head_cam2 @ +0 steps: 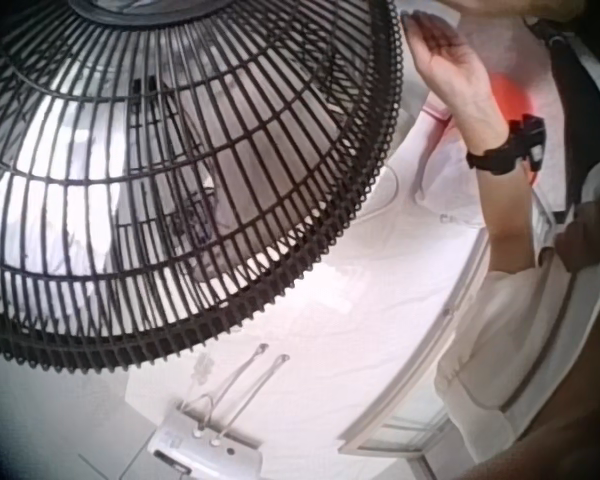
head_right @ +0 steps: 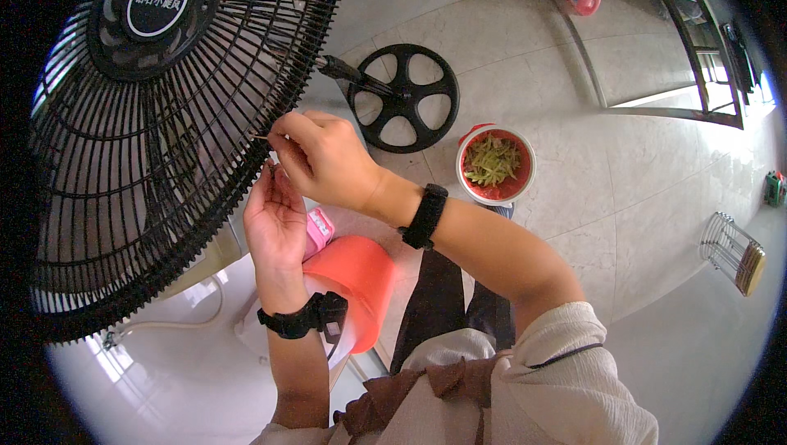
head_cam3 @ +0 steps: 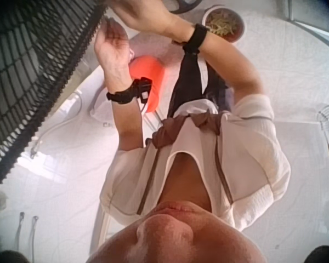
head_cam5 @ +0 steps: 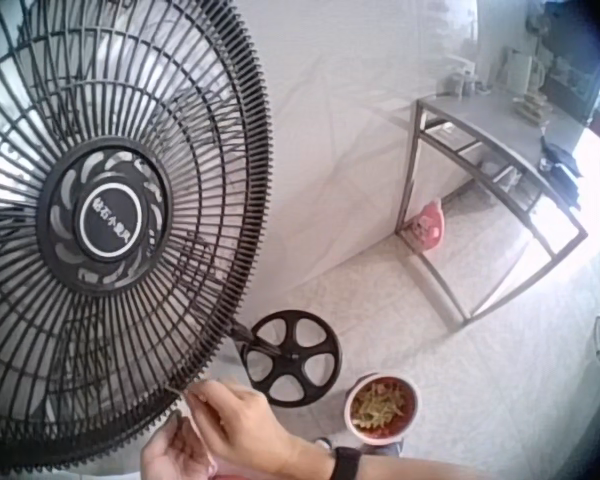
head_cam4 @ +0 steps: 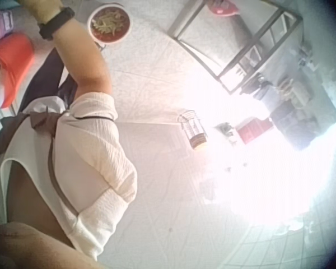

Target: The person is tying or untying small strings or fasteners along the bottom edge of a black electric fan's front grille by hand, working on multiple spots sequentially, and then checking a red bucket containing green vegetable strips.

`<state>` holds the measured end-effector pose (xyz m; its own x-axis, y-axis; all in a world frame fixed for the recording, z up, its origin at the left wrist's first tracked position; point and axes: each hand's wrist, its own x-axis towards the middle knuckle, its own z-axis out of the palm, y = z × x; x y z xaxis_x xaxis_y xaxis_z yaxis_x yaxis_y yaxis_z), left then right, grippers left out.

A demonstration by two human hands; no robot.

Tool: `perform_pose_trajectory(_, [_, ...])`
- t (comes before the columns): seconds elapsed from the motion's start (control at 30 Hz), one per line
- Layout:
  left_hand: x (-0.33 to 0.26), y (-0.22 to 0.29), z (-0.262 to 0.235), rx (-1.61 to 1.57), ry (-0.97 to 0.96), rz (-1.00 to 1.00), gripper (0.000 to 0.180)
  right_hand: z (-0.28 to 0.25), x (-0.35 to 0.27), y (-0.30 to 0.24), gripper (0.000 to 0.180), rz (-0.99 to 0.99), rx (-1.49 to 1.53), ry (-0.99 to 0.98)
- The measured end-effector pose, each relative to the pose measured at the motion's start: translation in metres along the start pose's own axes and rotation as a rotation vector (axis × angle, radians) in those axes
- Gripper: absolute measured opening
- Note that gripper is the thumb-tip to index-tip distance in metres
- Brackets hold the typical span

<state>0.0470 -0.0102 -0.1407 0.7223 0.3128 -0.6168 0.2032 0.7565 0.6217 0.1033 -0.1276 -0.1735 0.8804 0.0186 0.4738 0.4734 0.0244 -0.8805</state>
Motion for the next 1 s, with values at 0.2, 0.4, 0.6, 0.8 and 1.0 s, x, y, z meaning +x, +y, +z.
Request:
perform_pose_trajectory(0.2, [-0.001,-0.002,0.008,-0.053,-0.042,-0.017,0.017,-0.001,0.020,-0.006,0.007,0.073,0.040,0.008])
perform_pose_trajectory(0.4, [0.002,-0.001,0.019,-0.090,0.005,-0.013,0.015,-0.002,0.039,-0.012,0.006,0.034,-0.037,-0.110])
perform_pose_trajectory(0.6, [0.001,-0.002,0.013,-0.088,-0.012,-0.006,0.016,0.004,0.035,-0.012,0.006,-0.065,-0.177,-0.025])
perform_pose_trajectory(0.8, [0.001,-0.004,0.014,-0.086,-0.028,-0.005,0.015,-0.006,0.006,-0.007,0.009,0.392,0.177,0.075])
perform_pose_trajectory(1.0, [0.002,-0.005,0.017,-0.101,-0.058,-0.024,0.015,-0.006,0.006,-0.004,0.010,0.434,0.296,0.116])
